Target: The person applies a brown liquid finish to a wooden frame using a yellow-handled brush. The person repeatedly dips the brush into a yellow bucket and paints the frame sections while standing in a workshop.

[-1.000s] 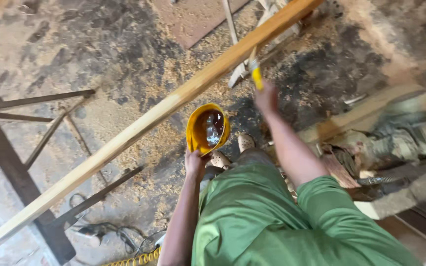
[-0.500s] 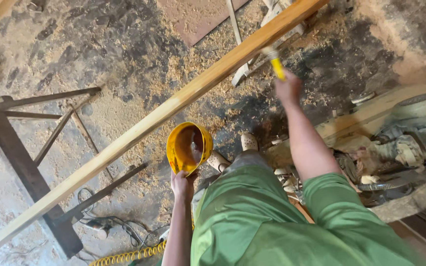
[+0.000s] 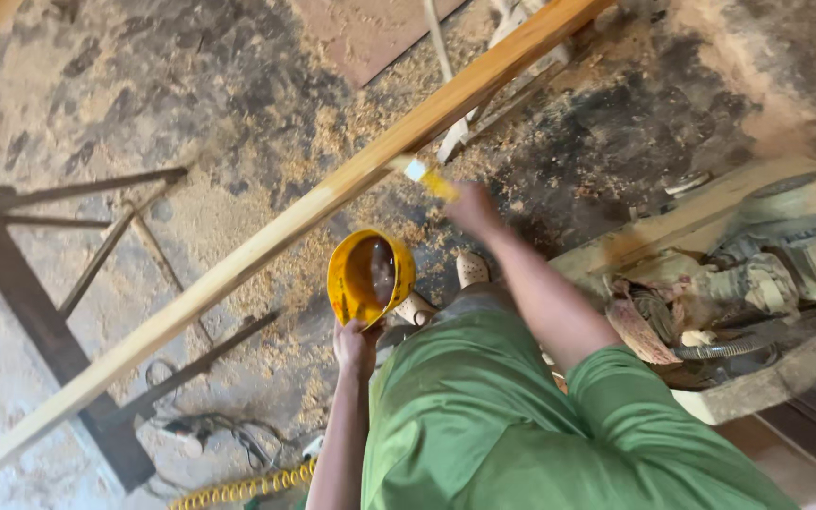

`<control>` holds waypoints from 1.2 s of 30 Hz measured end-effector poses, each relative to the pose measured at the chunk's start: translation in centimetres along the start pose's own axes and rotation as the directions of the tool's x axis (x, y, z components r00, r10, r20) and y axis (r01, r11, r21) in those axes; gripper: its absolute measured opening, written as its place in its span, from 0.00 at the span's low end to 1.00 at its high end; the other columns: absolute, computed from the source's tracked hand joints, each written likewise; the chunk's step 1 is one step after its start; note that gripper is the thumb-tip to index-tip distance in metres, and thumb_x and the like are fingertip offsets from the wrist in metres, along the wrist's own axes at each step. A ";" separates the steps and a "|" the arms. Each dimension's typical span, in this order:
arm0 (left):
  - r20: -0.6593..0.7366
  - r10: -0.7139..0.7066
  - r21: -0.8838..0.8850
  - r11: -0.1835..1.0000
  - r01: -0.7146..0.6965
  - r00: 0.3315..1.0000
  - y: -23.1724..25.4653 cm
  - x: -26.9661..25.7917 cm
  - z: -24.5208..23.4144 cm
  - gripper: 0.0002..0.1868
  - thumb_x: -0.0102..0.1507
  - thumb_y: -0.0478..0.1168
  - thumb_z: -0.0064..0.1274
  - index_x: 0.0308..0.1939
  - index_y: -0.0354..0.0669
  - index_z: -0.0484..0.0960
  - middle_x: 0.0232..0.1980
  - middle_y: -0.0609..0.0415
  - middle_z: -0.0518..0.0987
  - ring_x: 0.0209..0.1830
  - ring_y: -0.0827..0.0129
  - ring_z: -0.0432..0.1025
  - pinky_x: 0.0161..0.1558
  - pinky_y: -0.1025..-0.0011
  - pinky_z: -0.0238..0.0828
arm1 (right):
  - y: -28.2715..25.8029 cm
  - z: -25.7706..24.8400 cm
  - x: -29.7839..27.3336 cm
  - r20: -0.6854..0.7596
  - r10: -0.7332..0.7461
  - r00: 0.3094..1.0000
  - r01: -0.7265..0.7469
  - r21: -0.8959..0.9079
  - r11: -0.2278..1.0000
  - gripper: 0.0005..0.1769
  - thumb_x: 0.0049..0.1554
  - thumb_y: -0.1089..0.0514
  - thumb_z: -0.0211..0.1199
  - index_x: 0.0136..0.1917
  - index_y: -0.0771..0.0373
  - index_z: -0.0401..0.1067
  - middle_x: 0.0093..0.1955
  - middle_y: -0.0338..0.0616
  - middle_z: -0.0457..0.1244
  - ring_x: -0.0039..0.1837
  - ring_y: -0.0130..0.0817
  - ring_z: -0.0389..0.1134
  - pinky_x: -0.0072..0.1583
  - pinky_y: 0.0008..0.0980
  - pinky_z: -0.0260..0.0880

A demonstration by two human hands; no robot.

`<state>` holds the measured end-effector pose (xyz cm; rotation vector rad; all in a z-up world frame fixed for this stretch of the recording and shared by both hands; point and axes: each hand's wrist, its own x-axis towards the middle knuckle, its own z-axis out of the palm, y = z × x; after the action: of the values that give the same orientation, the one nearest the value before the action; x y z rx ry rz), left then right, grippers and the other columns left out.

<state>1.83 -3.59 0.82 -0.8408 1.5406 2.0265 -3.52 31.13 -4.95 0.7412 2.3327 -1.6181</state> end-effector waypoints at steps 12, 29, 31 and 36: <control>-0.016 0.013 -0.114 0.993 -0.014 1.000 -1.4 -0.4 -3.0 0.27 0.59 0.27 0.37 0.64 0.41 0.68 0.48 0.41 0.78 0.35 0.51 0.76 0.36 0.57 0.78 | -1.0 -1.4 1.0 -0.671 -0.413 0.616 0.154 -0.412 0.898 0.13 0.47 0.67 0.68 0.47 0.65 0.77 0.43 0.51 0.67 0.44 0.39 0.68 0.44 0.37 0.70; -0.134 -0.017 -0.210 0.978 -0.012 0.991 -1.3 -2.4 -15.0 0.34 0.59 0.25 0.34 0.70 0.49 0.65 0.52 0.46 0.79 0.36 0.55 0.78 0.35 0.60 0.79 | -2.3 2.2 -0.4 -0.617 -0.254 0.745 0.198 -0.160 0.967 0.09 0.58 0.68 0.61 0.53 0.67 0.78 0.42 0.53 0.70 0.44 0.43 0.71 0.48 0.40 0.70; -0.125 0.000 -0.207 0.978 -0.026 0.992 -1.6 -2.3 -15.8 0.36 0.58 0.25 0.34 0.71 0.50 0.64 0.51 0.45 0.79 0.35 0.54 0.77 0.34 0.60 0.79 | -2.7 4.5 0.0 -0.656 -0.292 0.695 0.187 -0.228 0.956 0.07 0.56 0.67 0.62 0.48 0.67 0.78 0.40 0.53 0.70 0.44 0.44 0.71 0.47 0.41 0.70; -0.090 0.074 -0.205 0.975 -0.091 0.993 -1.6 -2.5 -19.8 0.38 0.59 0.24 0.34 0.74 0.47 0.64 0.52 0.41 0.78 0.35 0.54 0.78 0.34 0.60 0.80 | -9.0 21.0 -4.7 -0.268 0.112 0.957 -0.033 0.284 0.958 0.04 0.56 0.67 0.56 0.44 0.64 0.72 0.34 0.43 0.65 0.34 0.35 0.68 0.32 0.33 0.67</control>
<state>8.58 -22.19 -2.23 -0.9641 1.4443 2.2705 -6.48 8.07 -3.46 1.1740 2.2465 -1.9419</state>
